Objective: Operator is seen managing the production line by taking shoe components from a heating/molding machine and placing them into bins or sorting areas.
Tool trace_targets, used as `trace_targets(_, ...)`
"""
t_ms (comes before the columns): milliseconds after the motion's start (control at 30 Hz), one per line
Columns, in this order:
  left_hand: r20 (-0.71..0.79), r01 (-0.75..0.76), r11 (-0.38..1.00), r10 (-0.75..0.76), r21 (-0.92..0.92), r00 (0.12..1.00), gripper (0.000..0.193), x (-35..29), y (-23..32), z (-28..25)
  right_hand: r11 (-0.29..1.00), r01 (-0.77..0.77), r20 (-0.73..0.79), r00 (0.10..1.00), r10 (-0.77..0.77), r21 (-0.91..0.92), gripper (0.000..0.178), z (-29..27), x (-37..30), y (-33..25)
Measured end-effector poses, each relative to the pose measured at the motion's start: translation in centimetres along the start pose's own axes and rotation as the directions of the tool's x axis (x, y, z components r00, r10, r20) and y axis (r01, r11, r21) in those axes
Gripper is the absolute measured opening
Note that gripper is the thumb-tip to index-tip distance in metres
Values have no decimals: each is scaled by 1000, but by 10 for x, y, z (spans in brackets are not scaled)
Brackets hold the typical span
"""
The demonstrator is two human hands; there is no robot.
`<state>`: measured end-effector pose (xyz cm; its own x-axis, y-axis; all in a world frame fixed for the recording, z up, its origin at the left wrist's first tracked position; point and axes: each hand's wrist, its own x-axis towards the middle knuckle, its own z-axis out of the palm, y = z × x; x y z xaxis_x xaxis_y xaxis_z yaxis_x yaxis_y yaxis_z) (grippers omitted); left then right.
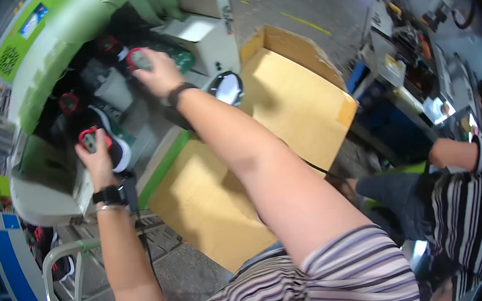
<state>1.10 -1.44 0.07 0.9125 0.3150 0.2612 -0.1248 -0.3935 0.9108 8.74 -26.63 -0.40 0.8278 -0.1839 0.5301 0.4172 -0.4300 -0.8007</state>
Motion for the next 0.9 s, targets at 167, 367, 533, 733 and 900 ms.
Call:
trace_targets(167,240,-132,991,131,-11,962,86,-97,-25,-36,996,85,89,992,-86,17,83,-23,-30,28)
trace_targets(367,459,163,930,-309,331,833,51,-240,-126,-112,881,-299,280,868,411,-367,86,-149,-135,107)
trace_targets(533,500,287,886,-446,363,742,46,-278,-114,-99,681,236,659,589,467,-694,73,-105,-158,99)
trace_targets(733,349,10,960,-112,281,930,82,-264,-93,-74,767,531,776,627,-69,-361,53,-76,-189,53)
trace_targets(900,652,284,958,-235,32,721,89,-243,-96,-89,767,536,723,677,-140,-353,63,-52,-250,-9)
